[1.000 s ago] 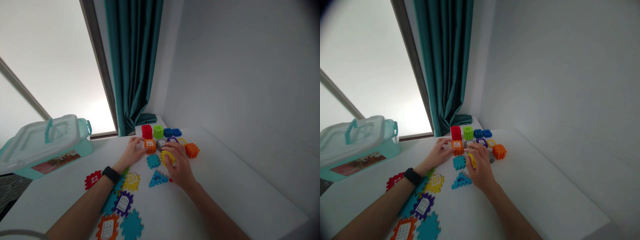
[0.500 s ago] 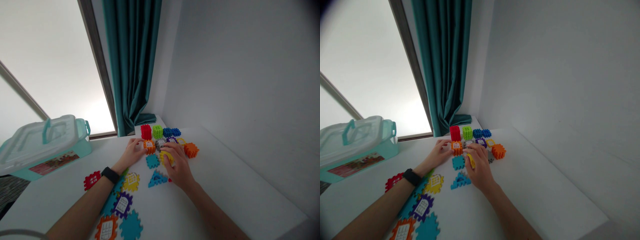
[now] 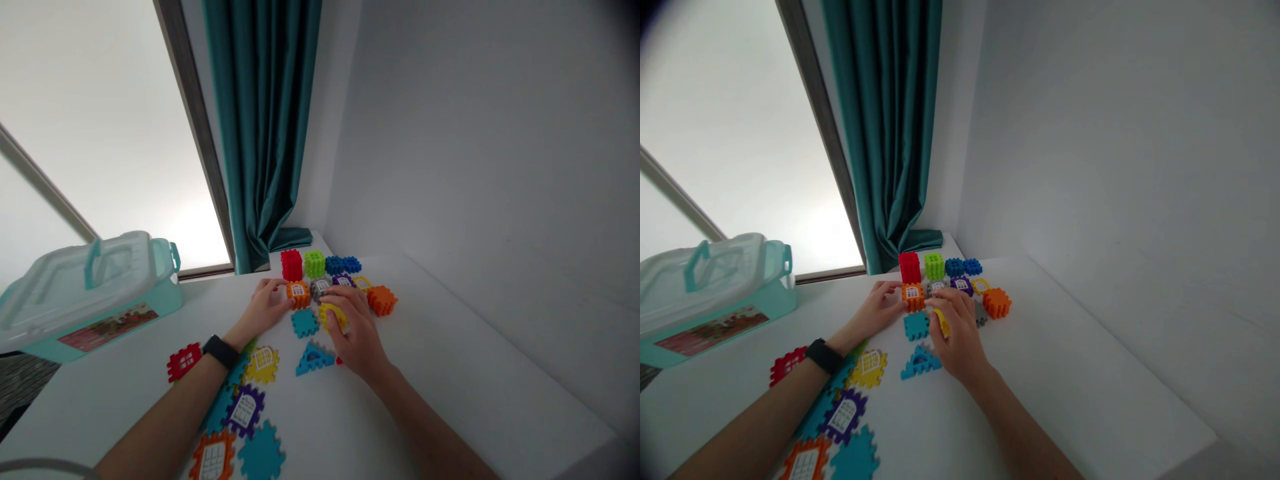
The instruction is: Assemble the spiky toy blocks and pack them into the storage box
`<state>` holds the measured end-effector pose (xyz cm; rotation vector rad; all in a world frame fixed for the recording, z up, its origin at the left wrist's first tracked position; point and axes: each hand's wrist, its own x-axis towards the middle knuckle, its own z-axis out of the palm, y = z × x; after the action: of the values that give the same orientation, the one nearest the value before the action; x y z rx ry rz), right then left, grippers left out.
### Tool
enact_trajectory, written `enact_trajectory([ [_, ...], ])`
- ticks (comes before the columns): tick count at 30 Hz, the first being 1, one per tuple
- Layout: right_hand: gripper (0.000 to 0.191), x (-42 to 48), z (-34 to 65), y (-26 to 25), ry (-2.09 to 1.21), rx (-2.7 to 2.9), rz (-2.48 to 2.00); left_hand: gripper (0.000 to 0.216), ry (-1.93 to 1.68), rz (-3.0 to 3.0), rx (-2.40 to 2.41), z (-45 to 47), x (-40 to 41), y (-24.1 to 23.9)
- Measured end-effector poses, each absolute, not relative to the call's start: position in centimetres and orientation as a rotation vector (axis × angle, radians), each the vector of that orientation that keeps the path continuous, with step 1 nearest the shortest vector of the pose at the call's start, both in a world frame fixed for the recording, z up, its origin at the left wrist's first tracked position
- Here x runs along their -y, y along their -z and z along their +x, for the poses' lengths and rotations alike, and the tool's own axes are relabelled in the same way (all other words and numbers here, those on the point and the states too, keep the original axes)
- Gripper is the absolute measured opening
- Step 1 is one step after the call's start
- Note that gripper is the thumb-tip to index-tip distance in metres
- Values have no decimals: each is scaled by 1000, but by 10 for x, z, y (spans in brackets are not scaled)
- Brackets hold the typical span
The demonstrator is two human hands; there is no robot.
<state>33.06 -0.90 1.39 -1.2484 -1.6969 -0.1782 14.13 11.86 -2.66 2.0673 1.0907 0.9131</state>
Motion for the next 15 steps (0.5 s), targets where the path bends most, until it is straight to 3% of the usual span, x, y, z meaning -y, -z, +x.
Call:
enact_trajectory([
  [15, 25, 9, 330, -15, 164, 1725, -1249, 39, -883, 2087, -1109, 142, -119, 26],
])
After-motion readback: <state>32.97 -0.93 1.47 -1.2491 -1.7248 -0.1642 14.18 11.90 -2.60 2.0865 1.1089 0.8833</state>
